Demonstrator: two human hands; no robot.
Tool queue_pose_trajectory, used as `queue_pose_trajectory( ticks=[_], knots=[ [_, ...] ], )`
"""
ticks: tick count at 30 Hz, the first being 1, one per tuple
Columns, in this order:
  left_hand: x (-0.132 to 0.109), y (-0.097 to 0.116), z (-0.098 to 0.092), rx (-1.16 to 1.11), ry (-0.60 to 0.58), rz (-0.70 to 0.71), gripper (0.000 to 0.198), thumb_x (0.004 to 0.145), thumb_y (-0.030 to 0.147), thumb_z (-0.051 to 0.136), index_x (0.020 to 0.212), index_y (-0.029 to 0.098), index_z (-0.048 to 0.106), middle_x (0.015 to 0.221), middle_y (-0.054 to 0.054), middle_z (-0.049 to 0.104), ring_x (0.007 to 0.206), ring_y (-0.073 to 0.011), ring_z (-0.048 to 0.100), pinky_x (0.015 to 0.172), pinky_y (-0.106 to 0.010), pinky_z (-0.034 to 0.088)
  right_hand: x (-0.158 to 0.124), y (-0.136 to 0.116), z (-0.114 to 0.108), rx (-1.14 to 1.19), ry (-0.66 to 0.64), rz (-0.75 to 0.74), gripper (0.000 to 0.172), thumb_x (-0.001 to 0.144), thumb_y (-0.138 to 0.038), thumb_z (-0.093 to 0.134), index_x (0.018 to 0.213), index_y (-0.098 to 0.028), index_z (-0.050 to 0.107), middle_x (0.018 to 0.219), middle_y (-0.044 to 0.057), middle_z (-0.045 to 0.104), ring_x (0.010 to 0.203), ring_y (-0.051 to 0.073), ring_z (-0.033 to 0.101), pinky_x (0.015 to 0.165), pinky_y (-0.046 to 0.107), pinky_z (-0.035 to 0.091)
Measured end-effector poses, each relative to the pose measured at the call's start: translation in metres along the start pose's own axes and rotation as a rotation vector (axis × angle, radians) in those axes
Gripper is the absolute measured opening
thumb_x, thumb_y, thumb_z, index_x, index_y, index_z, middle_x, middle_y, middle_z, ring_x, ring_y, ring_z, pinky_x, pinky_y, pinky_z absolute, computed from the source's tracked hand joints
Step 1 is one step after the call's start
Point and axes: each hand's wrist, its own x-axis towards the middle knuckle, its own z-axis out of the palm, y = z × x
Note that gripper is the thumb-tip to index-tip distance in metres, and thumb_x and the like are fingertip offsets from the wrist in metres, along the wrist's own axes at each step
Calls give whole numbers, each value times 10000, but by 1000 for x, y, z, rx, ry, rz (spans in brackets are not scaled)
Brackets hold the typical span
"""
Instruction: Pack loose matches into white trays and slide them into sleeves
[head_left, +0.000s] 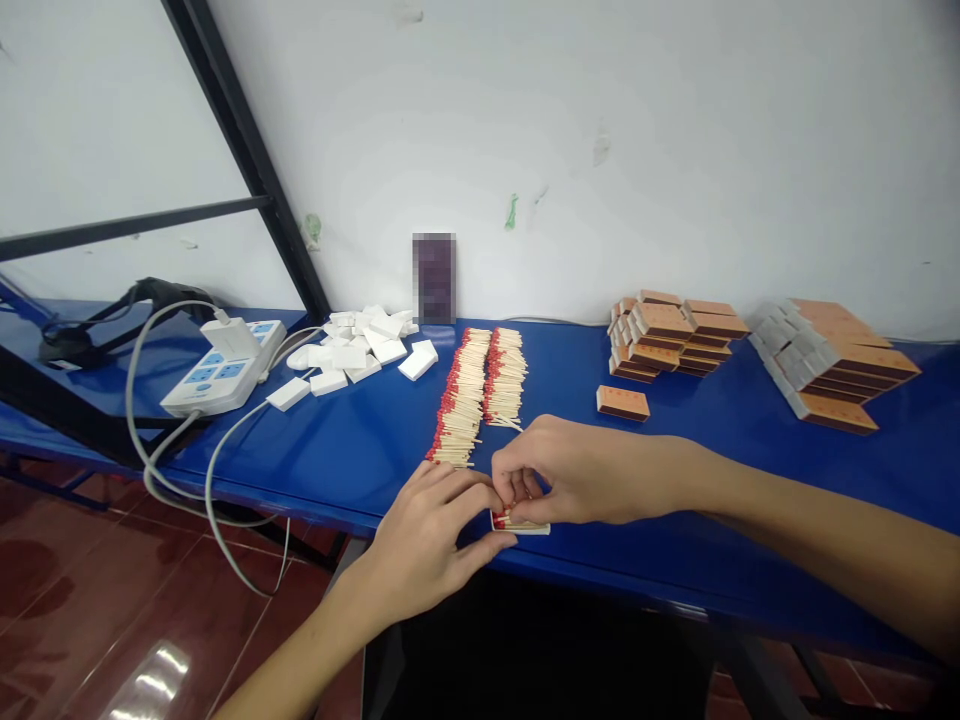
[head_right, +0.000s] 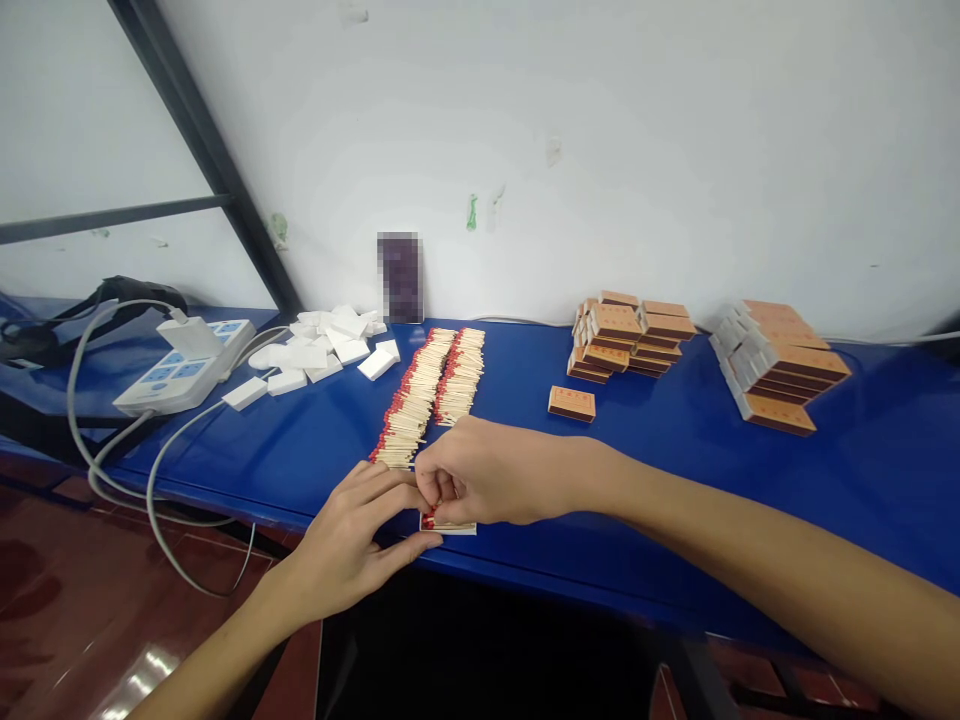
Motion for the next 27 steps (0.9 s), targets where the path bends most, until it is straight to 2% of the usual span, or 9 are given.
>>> queue_pose_trajectory(
  ticks=[8,12,14,17,20,23,27],
  knots=[
    [-1,1,0,-20,6,-47,184,918,350,644,926,208,528,913,2,657,862,-196,570,839,-331,382,-1,1,0,-53,18,-32,31,831,-176,647,844,-197,666,735,-26,670,681,106,603,612,203,418],
    [-1,1,-1,-10,-9,-15,183,936,344,624,1066,233,559,1044,-3,670,950,-202,582,886,-342,379,-4,0,-6,-149,32,-19,38,837,-180,630,828,-195,664,733,-21,669,670,108,588,616,213,399],
    [-1,1,0,1,-12,3,169,943,345,616,1066,238,574,1088,-6,669,970,-202,588,897,-346,378,-5,3,-9,-243,65,18,36,843,-211,630,842,-195,663,748,-9,677,700,129,588,626,229,387],
    [-2,0,1,11,6,2,156,941,357,616,962,211,564,1059,-16,674,944,-200,594,887,-348,386,-5,9,-13,-375,85,117,98,859,-281,623,841,-198,670,745,11,676,732,164,580,622,254,364],
    [-2,-1,1,21,19,0,165,944,352,610,922,203,541,1051,-22,673,930,-197,593,879,-347,392,-5,15,-15,-364,74,170,192,902,-375,580,878,-210,677,703,3,655,688,160,568,599,258,357],
    [-2,-1,1,30,8,12,149,955,351,596,963,207,559,1069,-26,668,931,-197,589,878,-348,393,-4,19,-16,-327,81,219,222,902,-413,571,931,-217,672,708,7,646,691,161,572,577,251,361],
    [-1,-1,-1,60,-28,55,153,985,319,544,1105,247,608,1140,-33,645,969,-201,587,899,-359,391,0,21,-14,-330,53,258,153,884,-319,563,863,-203,661,750,25,654,715,162,569,579,248,367]
  ],
)
